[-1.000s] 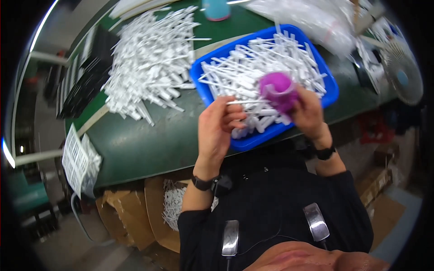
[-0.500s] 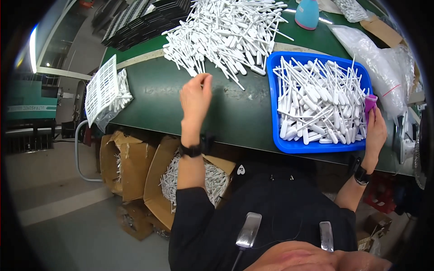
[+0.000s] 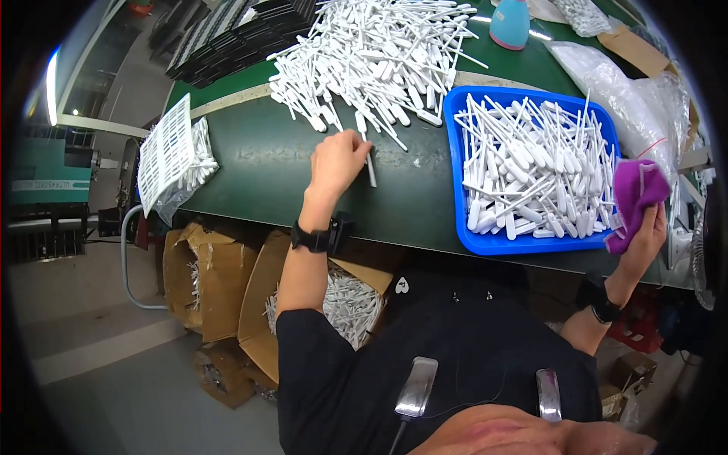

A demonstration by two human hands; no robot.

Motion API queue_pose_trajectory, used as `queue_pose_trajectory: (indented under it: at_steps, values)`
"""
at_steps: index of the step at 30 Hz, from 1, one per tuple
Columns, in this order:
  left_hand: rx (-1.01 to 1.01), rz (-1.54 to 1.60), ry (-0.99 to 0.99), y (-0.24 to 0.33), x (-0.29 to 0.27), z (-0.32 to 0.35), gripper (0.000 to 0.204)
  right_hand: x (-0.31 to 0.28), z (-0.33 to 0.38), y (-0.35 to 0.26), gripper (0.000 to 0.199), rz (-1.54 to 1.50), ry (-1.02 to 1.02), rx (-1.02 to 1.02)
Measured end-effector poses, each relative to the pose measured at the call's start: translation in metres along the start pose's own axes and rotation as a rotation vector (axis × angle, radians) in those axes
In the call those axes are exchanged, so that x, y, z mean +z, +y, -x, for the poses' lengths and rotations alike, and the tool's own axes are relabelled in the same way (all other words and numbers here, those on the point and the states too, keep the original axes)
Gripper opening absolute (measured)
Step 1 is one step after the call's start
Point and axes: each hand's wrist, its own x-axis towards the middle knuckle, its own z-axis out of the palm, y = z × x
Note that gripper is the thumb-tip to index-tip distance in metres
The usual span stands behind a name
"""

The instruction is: Clean small white plastic sticks using a purple cloth at a factory workstation.

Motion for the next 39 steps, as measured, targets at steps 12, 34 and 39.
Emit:
queue_pose_trajectory:
  at_steps: [12, 34, 39]
  values:
    - [0.317, -0.203, 0.213, -0.026, -0.029, 0.012, 0.014, 0.048, 0.048, -0.040, 0.036, -0.799, -0.264, 0.604]
    - [-0.104, 1.871, -0.147, 0.069, 0.017, 0.052, 0.026, 0.075, 0.049, -0.062, 0.035, -0.953, -0.375, 0.698]
    - [-0.192, 1.916, -0.117, 0.074, 0.029, 0.052, 0.027, 0.072, 0.050, -0.072, 0.037, -0.986, -0.384, 0.749]
